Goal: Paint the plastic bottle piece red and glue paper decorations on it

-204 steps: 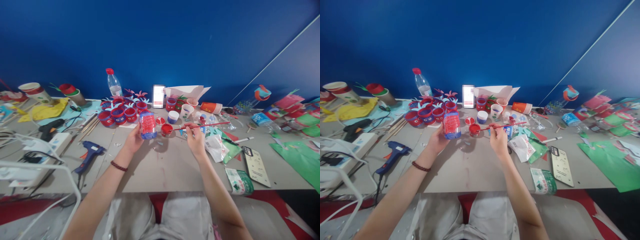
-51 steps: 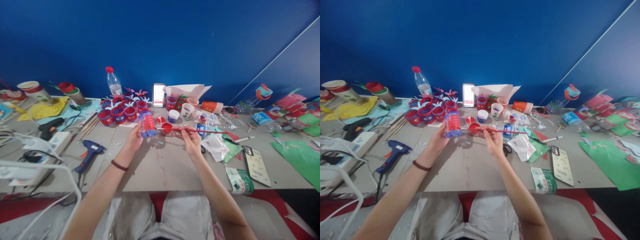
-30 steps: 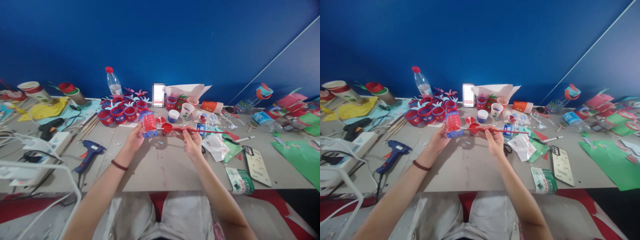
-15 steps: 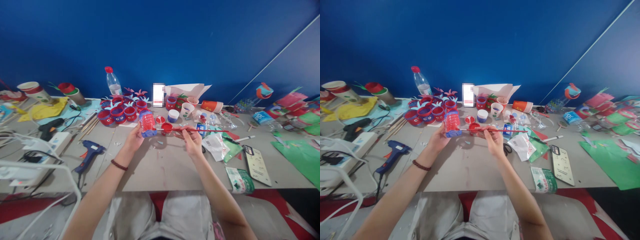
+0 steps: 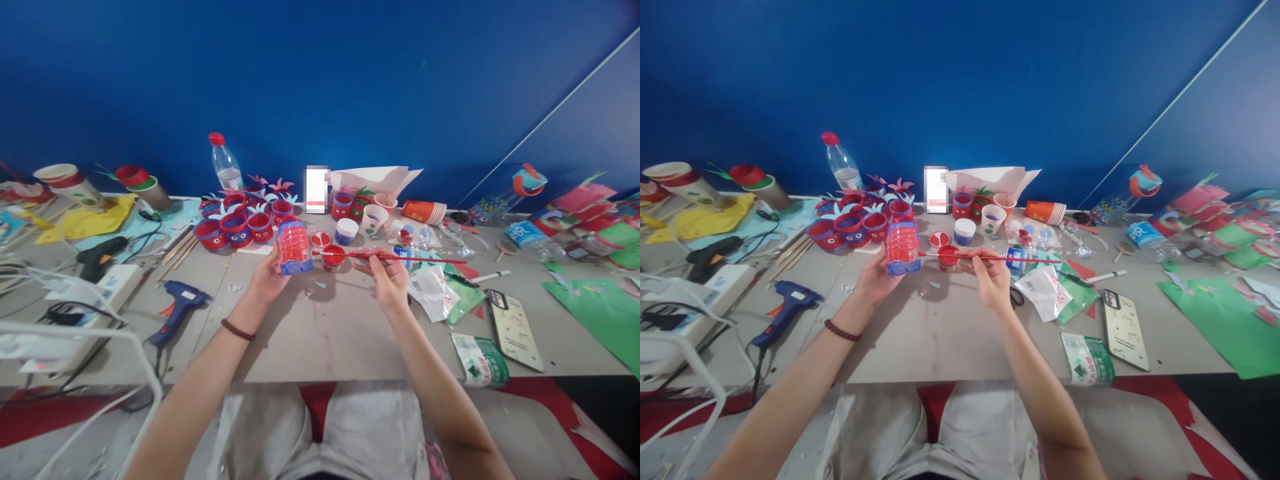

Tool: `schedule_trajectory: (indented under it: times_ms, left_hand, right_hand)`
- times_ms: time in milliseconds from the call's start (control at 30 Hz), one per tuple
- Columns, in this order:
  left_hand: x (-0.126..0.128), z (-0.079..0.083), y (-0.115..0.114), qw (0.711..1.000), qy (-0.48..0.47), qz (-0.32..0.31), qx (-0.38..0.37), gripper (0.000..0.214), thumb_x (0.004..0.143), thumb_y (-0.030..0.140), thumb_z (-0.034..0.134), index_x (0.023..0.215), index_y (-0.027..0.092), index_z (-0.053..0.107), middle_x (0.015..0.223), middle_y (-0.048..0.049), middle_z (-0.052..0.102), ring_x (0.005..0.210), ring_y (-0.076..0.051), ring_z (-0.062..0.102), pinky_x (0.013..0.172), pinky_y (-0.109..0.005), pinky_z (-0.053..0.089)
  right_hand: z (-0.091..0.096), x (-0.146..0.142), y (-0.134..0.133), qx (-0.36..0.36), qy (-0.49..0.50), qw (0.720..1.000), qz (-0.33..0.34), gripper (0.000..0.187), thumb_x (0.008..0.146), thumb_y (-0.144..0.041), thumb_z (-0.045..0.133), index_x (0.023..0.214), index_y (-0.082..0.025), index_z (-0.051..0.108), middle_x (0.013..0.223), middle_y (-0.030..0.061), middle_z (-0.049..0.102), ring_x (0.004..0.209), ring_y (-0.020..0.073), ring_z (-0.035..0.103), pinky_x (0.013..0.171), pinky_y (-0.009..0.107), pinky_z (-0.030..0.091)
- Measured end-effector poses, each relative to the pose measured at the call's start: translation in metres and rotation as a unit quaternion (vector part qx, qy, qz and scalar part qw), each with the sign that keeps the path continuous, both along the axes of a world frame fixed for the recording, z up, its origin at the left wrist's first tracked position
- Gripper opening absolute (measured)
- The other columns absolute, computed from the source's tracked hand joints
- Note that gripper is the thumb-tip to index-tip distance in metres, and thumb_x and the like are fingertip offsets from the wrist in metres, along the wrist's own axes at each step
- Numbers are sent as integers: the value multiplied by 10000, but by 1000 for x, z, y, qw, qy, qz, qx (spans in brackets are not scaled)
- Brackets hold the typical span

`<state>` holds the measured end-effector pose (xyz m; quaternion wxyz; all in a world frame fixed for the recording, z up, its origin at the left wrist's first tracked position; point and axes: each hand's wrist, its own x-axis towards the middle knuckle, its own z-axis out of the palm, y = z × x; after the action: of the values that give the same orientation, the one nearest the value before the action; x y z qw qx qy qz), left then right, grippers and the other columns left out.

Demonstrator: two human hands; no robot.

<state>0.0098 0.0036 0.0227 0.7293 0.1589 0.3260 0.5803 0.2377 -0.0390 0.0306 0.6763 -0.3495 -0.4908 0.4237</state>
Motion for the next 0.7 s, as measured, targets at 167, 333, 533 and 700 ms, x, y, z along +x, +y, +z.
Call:
schedule_trajectory:
  times_ms: [167, 333, 533, 700]
  left_hand:
    - [-1, -3, 0, 1000, 9, -9, 21, 235, 966, 277, 498, 1023, 158, 693, 982, -51, 759, 953, -161, 707, 916, -297, 537]
    - [0, -7, 1, 997, 35, -21, 68, 231, 925, 319, 568, 1035, 170, 705, 1049, -65, 752, 1072, -222, 679, 990, -368, 506]
    - [-1, -13, 1, 992, 51, -39, 113, 270, 914, 355, 584, 1066, 161, 696, 1094, -83, 737, 1054, -239, 682, 988, -394, 499]
    - [-3, -17, 2, 993, 52, -47, 94, 318, 928, 387, 559, 1102, 150, 679, 1061, -98, 741, 1023, -251, 693, 983, -429, 495]
  right_hand:
    - [-2, -2, -4, 60, -21, 996, -60, 118, 918, -363, 609, 937, -247, 615, 1000, 45, 752, 998, 226, 724, 863, 446, 633]
    - [-13, -11, -13, 121, -114, 983, -77, 102, 944, -290, 561, 1002, -244, 632, 1093, 84, 732, 1075, 247, 694, 882, 450, 619]
    - [-18, -18, -24, 175, -190, 963, -75, 213, 950, -180, 519, 1086, -283, 646, 1144, 65, 734, 1081, 242, 694, 905, 453, 598]
    - [-13, -23, -31, 209, -188, 958, -59, 253, 944, -155, 514, 1112, -287, 650, 1148, 57, 739, 1088, 250, 699, 884, 446, 611]
